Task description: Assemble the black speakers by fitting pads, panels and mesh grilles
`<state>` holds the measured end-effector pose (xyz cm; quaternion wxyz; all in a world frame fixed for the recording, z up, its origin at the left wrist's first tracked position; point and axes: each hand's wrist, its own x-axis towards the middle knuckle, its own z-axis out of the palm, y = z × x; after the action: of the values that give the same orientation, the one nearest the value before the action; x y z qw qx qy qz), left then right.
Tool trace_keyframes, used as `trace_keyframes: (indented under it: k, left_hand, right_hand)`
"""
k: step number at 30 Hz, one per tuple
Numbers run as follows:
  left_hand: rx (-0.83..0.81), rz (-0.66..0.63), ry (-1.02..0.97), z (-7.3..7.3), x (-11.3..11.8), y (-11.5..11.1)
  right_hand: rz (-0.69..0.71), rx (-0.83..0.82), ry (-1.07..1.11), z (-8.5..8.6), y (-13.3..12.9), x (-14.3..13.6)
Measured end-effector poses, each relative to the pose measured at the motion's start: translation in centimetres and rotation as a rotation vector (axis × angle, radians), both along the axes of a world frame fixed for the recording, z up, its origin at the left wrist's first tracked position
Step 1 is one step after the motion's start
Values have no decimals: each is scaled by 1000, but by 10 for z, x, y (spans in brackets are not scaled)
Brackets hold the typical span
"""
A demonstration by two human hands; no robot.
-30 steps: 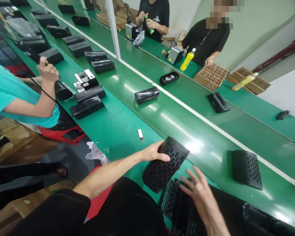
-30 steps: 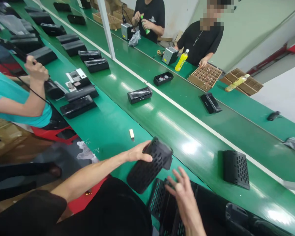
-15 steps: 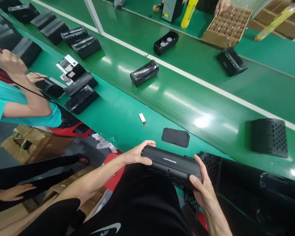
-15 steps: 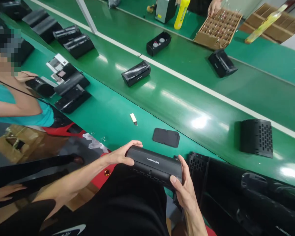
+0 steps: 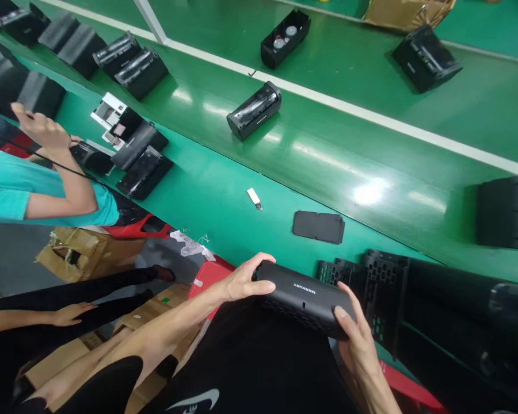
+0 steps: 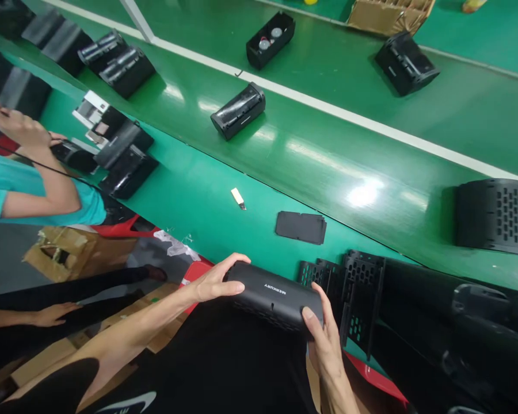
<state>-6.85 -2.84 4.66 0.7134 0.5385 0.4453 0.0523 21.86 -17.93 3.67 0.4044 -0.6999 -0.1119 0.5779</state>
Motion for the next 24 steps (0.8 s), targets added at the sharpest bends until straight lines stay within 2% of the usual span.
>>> trace_keyframes:
  k: [3,7,11,13,16,19,21,24]
  left_hand:
    - [-44,-28,-49,-3,-2,5]
    - [-77,36,-46,-10,1,2]
    - [-153,167,102,-22,13,2]
    - [-251,192,169,-26,17,7]
    - [-382,254,62,-29,15,15]
    - [-334,325,-54,-31,8,22]
    - [-240,306,-42,-34,4,31]
    - [-129,266,-9,-46,4,62]
  right_hand:
    - [-2,-89,118,1,6,4]
    - [97,-45,30,4,11,8]
    - [-28,-150,97,-11,25,3]
    - [-29,-242,164,-22,37,4]
    - [21,-309,199,-31,50,12]
    - [86,-224,169,-32,51,15]
    - [128,-117,124,-32,48,10]
    - [81,-8,87,-40,61,2]
